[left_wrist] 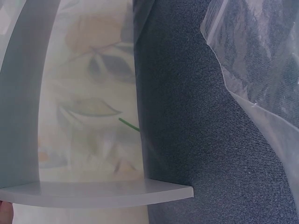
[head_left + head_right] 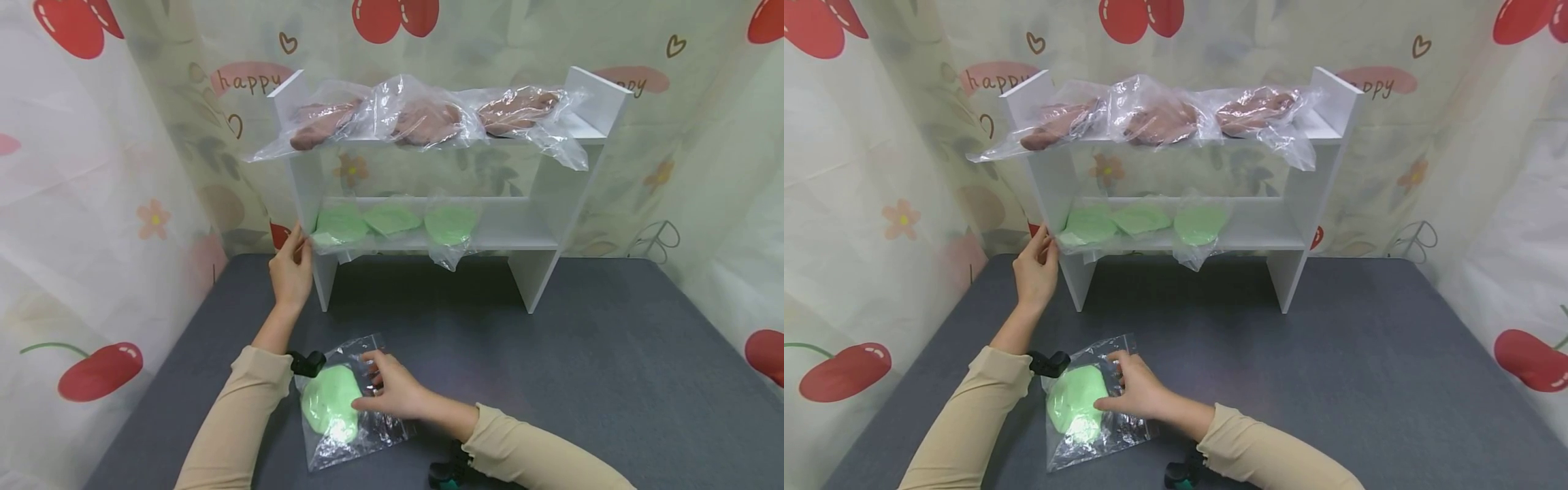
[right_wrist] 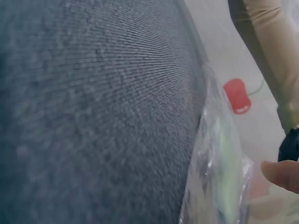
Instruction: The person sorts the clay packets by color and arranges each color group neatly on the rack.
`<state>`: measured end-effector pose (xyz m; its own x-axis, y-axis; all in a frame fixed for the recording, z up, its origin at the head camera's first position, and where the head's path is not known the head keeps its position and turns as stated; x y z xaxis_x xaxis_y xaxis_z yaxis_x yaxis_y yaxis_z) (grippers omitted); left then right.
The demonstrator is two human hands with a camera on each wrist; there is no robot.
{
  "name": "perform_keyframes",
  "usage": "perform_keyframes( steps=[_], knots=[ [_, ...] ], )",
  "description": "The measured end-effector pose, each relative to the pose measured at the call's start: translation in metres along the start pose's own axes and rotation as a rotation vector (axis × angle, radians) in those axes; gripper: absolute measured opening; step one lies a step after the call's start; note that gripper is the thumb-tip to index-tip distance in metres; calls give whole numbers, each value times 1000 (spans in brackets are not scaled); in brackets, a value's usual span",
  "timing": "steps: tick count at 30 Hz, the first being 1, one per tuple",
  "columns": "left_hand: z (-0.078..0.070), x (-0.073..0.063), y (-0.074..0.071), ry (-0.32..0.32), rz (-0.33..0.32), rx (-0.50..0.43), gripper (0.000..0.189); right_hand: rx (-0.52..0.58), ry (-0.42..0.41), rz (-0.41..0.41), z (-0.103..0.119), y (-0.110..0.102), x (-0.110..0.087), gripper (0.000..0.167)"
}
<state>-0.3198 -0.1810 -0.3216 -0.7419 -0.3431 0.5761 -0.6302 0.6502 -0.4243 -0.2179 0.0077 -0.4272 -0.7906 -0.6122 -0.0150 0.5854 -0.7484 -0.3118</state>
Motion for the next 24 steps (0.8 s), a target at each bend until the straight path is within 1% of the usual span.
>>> perform_keyframes(
  steps=[5, 15, 20, 24],
  knots=[
    [0, 0, 0, 6, -8, 6, 42, -59, 22, -13, 1, 9, 5, 78],
    [0, 0, 0, 1, -11, 12, 41, -319, 71, -54, 3, 22, 14, 91],
    [1, 0, 0, -4, -11, 14, 41, -384, 115, -76, 3, 26, 17, 97],
    [1, 0, 1, -7, -8, 13, 41, -427, 140, -56, 3, 27, 17, 105]
  ],
)
Point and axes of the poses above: each hand's wrist, its own x-axis towards the middle knuckle, its own y-axis out of the palm, z = x × y, the point moved 5 cm from there along x, towards the middle knuckle, and after that the axes turned 14 degrees about x, right-handed, at the moved point
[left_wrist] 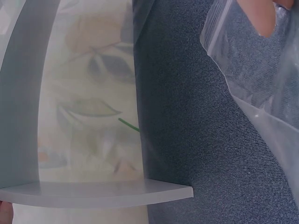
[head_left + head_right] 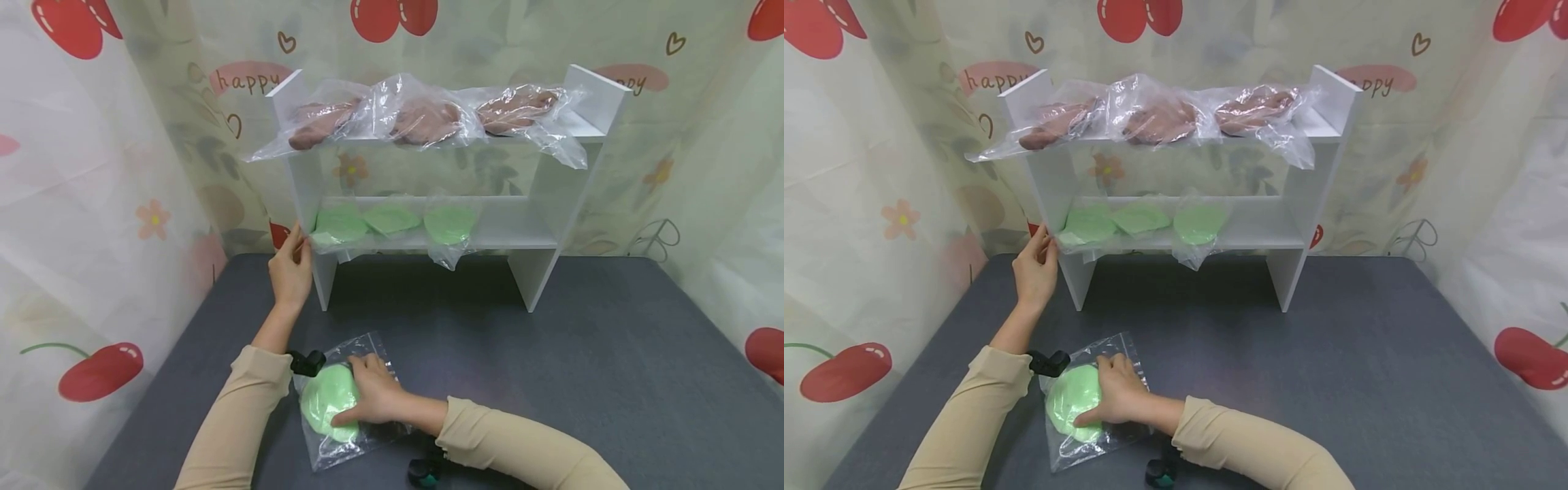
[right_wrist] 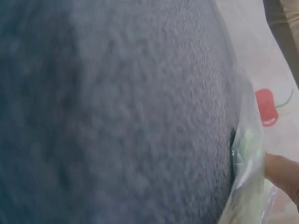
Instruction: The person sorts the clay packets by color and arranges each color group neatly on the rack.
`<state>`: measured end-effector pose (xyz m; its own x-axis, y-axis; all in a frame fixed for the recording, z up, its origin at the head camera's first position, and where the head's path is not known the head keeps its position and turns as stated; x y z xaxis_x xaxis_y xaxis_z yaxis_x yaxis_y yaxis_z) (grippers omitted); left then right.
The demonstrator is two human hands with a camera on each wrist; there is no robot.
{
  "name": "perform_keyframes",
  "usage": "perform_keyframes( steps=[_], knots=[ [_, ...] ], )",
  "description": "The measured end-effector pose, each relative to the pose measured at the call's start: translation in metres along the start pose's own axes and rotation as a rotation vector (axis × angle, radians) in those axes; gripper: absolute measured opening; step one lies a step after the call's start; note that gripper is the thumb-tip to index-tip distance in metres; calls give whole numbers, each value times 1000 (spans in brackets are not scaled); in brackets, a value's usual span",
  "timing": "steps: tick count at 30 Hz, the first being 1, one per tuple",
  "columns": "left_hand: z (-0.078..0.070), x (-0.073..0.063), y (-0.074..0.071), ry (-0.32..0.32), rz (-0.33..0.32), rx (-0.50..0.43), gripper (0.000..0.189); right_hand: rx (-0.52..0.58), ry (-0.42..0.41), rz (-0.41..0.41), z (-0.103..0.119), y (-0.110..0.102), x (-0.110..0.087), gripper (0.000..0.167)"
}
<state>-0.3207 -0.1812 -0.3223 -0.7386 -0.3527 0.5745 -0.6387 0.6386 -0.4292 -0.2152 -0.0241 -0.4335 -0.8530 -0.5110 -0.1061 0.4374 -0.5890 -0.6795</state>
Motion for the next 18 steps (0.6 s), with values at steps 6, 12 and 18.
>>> perform_keyframes(
  steps=[6, 12, 18],
  knots=[
    [0, 1, 1, 3, 5, -4, 41, -9, -11, 58, 1, -4, -1, 97],
    [-1, 0, 0, 1, 2, -3, 42, -8, -35, 87, 2, -7, -1, 80],
    [0, 0, 0, -4, 4, 0, 41, 111, -24, 118, -4, -8, -1, 65]
  ],
)
Point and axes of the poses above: each hand's wrist, its own x-axis towards the middle knuckle, its own y-axis out of the palm, z = x × y, the point moved 5 cm from there along x, towards the middle knuckle, and after that the axes turned 14 degrees about x, right-handed, at the moved point
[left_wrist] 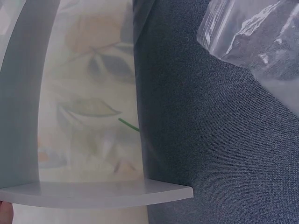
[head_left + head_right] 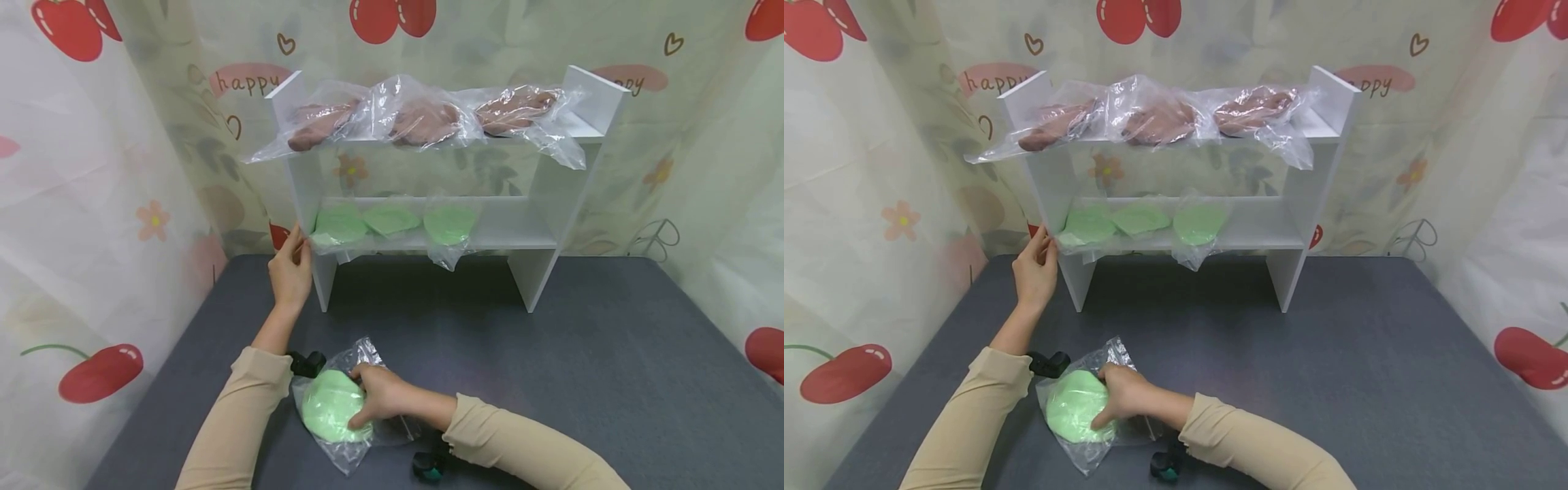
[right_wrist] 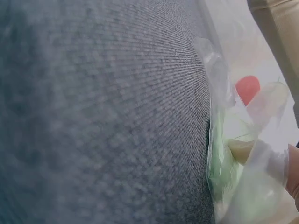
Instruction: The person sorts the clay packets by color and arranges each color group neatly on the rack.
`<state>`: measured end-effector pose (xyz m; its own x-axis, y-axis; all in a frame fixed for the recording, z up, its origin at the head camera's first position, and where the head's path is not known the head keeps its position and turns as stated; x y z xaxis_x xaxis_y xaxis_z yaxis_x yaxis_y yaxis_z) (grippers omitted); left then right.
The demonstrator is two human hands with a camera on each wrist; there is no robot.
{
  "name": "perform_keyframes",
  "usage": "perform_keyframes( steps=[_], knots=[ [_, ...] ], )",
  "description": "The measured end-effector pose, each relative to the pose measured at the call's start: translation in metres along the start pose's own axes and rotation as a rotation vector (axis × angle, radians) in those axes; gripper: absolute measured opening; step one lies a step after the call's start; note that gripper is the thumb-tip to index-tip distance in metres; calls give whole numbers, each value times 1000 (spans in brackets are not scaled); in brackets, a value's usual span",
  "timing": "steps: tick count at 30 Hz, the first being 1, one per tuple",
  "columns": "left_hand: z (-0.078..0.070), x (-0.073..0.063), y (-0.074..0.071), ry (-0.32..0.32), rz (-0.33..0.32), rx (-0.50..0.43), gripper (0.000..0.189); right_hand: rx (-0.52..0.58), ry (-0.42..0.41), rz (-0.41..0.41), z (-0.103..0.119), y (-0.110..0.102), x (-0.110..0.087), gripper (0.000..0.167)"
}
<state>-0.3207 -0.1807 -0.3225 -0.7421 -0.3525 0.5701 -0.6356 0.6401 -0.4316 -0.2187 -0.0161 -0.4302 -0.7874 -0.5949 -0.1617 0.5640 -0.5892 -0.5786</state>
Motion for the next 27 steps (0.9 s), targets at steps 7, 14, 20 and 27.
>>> perform_keyframes(
  steps=[7, 14, 20, 27],
  knots=[
    [0, -1, -1, 2, -5, -1, 42, 42, -34, -23, -7, -5, -6, 47],
    [1, 0, 0, -2, -6, 0, 42, 74, -111, -92, -13, -20, -18, 40],
    [1, 0, 0, 6, -11, -3, 42, 157, -140, -105, -24, -34, -27, 39],
    [1, 0, 0, 14, -14, -6, 41, 313, -126, -96, -37, -52, -35, 34]
  ],
)
Point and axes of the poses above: each hand's wrist, its own x-axis towards the middle knuckle, its own y-axis out of the palm, z = x × y, the point moved 5 cm from there along x, towards the middle knuckle, and after that the axes turned 14 degrees about x, right-handed, at the moved point
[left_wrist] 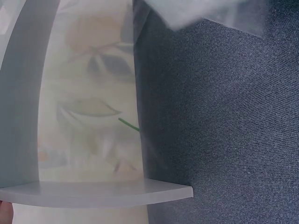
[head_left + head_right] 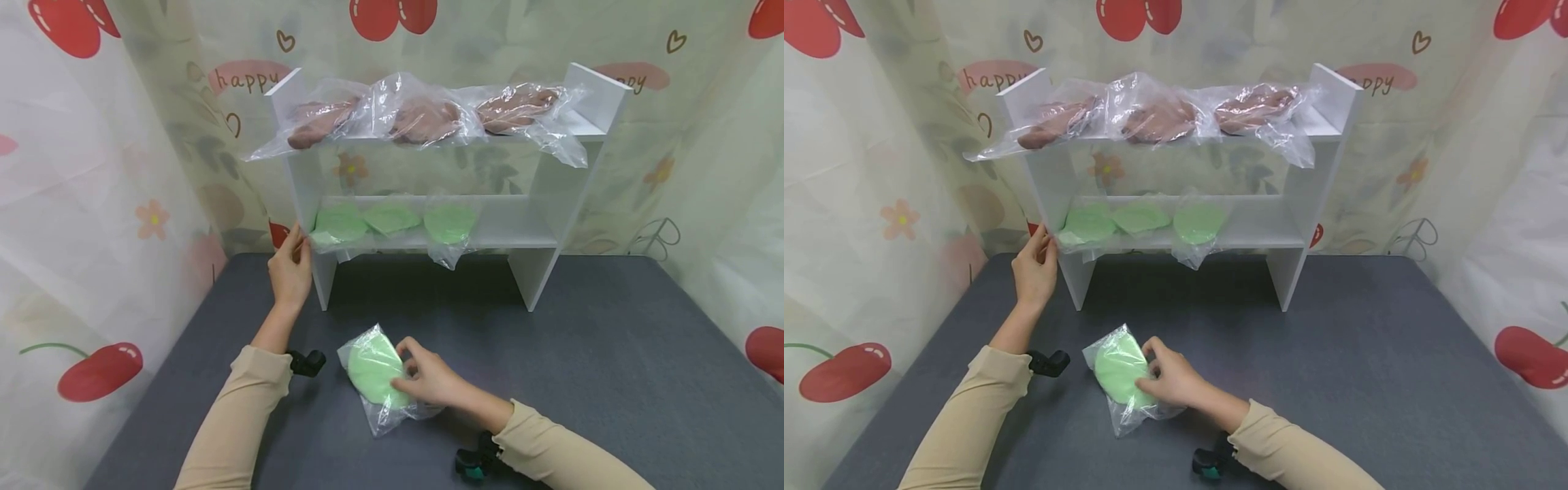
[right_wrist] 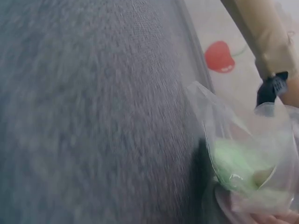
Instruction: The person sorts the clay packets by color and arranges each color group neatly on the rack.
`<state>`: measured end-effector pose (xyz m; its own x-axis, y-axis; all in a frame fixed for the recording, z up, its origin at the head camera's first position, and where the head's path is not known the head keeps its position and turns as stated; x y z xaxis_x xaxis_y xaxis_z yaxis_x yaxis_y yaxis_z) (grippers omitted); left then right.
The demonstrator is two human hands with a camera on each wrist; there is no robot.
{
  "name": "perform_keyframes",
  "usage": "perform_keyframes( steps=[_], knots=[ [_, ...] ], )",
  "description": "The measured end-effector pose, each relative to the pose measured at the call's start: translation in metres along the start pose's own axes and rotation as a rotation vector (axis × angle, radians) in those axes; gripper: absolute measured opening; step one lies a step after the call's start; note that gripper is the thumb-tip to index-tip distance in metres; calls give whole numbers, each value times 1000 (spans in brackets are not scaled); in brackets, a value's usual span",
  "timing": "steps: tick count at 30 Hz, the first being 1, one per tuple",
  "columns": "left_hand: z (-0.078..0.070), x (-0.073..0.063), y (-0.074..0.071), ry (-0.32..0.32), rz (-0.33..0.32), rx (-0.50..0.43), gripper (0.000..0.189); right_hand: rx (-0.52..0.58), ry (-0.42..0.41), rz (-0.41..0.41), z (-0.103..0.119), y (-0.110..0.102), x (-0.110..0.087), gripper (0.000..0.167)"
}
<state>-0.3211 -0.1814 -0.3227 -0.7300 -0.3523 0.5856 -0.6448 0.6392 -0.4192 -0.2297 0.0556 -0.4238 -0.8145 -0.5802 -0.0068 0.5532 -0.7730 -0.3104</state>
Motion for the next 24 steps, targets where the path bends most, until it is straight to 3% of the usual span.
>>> perform_keyframes(
  steps=[6, 14, 20, 24],
  knots=[
    [0, 0, 0, -5, 8, 5, 41, 82, -23, 8, 2, -15, -5, 36],
    [0, 1, 0, -2, 10, 7, 42, 127, -116, -46, 14, -33, -12, 56],
    [-1, 0, -1, 4, 7, 8, 42, 127, -198, -93, 23, -42, -18, 37],
    [0, 0, 0, 6, 5, 8, 42, 164, -240, -107, 30, -47, -21, 32]
  ],
)
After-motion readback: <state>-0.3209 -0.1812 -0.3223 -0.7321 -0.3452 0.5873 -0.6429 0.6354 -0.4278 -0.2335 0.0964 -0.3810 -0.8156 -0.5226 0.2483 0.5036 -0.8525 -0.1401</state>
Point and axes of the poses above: each hand's wrist, its own x-axis towards the middle knuckle, its own y-axis out of the palm, z = x × y, the point moved 5 cm from there along x, towards the middle knuckle, and after that the axes turned 14 degrees about x, right-handed, at the moved point
